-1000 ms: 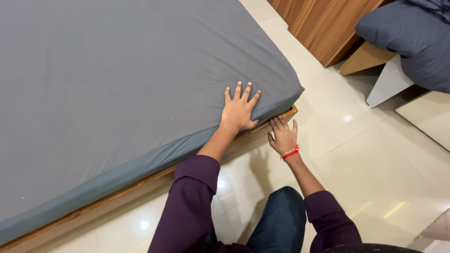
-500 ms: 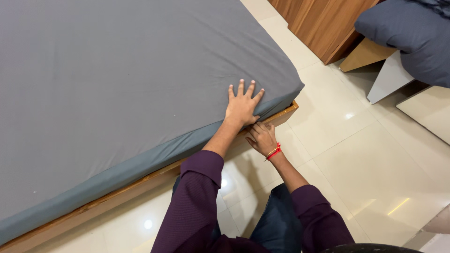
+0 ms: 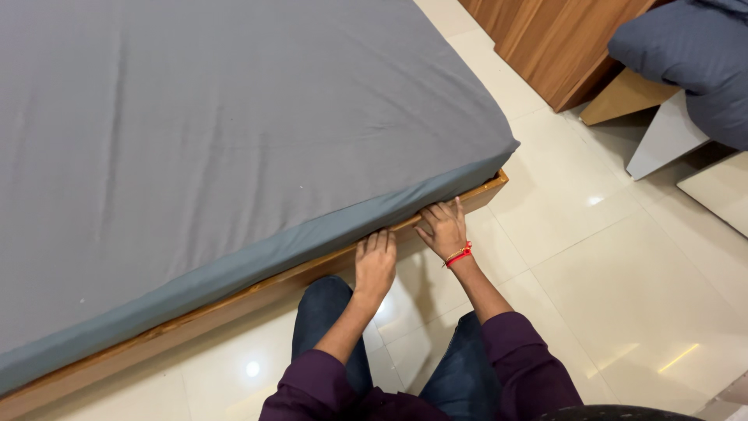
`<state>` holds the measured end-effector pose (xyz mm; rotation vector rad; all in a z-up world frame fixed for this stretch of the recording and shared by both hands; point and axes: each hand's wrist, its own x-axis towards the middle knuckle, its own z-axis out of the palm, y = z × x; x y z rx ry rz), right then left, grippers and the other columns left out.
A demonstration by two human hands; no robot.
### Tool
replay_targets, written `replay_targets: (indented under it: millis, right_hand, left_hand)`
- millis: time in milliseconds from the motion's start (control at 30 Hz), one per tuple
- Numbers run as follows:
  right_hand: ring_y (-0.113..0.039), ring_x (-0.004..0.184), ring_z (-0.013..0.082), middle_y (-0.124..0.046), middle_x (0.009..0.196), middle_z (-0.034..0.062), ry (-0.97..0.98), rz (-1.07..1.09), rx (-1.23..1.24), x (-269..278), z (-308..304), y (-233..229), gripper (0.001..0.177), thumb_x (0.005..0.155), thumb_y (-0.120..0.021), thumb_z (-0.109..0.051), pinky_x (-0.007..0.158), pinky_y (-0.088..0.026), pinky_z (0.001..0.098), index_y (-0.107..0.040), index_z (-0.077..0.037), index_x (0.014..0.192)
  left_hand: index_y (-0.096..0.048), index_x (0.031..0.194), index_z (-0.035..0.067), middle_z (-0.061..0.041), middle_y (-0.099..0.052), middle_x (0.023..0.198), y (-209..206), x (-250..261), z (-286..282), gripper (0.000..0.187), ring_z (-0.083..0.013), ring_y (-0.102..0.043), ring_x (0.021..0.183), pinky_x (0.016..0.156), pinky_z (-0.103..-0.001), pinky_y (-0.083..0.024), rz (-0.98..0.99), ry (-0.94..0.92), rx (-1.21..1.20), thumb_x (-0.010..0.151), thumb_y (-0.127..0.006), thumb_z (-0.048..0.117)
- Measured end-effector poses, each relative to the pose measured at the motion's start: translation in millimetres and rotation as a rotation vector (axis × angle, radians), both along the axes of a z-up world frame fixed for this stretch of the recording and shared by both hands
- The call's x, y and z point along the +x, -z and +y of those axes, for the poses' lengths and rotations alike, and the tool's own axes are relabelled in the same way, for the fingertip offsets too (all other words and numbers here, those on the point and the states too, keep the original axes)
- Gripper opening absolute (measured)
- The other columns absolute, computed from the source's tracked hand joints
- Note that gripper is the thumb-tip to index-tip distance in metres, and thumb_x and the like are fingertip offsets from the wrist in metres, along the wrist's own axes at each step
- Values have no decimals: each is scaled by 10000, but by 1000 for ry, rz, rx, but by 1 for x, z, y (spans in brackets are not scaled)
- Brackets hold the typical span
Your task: The person tucks the edges and corners of a bedsheet under the mattress and smooths out the surface by hand.
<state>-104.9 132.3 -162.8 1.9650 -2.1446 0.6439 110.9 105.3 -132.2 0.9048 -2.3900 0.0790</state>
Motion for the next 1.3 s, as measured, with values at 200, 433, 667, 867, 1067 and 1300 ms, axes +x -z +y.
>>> replay_targets:
  millis: [200, 433, 667, 867, 1067, 1300]
  right_hand:
    - [-547, 1268, 262, -663, 1224, 88, 44, 30, 56, 17, 9, -17, 525, 743, -822, -258, 1132, -197, 699, -693, -50, 1207]
    - [-564, 1335, 302, -673, 1292, 129, -33, 162, -224, 57, 18, -23, 377, 889, -678, -68, 1186, -366, 499, -687, -13, 1263]
    - [-604, 1201, 309, -698, 1180, 107, -138, -79, -60, 54, 0, -17, 451, 729, -655, 28, 1159, -390, 492, -706, -37, 1172]
    - [-564, 1237, 295, -685, 1195, 94, -99, -2, -13, 56, -5, -3, 474, 720, -661, -4, 1172, -370, 497, -697, -35, 1191]
    - [-578, 1221, 246, -698, 1175, 40, -6, 33, 91, 60, -8, -7, 360, 766, -680, -60, 1183, -316, 607, -724, -115, 1120]
    - [-530, 1297, 306, -640, 1274, 102, -7, -10, 58, 75, 4, -10, 484, 783, -705, -150, 1153, -292, 637, -668, -60, 1257]
  left_hand:
    - [-645, 1305, -14, -112, -666, 1278, 14, -9, -1, 546, -252, -598, 1211, 1076, -406, -468, -167, -71, 56, 768, -694, 65]
    - [-589, 1345, 13, -133, -671, 1258, 23, -24, -11, 636, -258, -609, 1183, 1019, -360, -486, -185, -87, 49, 730, -735, 86]
    - [-614, 1266, 31, -106, -713, 1074, 40, -29, -21, 506, -252, -679, 1066, 865, -346, -565, -144, -27, 245, 769, -705, 12]
    - [-634, 1248, -2, -164, -709, 1139, 45, -20, -25, 432, -304, -678, 1073, 929, -395, -564, -2, 58, 307, 817, -648, -22]
    - [-612, 1241, -12, -195, -623, 1301, 6, 34, -4, 462, -390, -543, 1305, 1103, -516, -416, 267, 277, 324, 782, -655, 4]
    - [-659, 1303, 37, -93, -639, 1269, -17, 82, 2, 523, -281, -559, 1215, 1063, -488, -421, -60, -184, 117, 784, -701, -12]
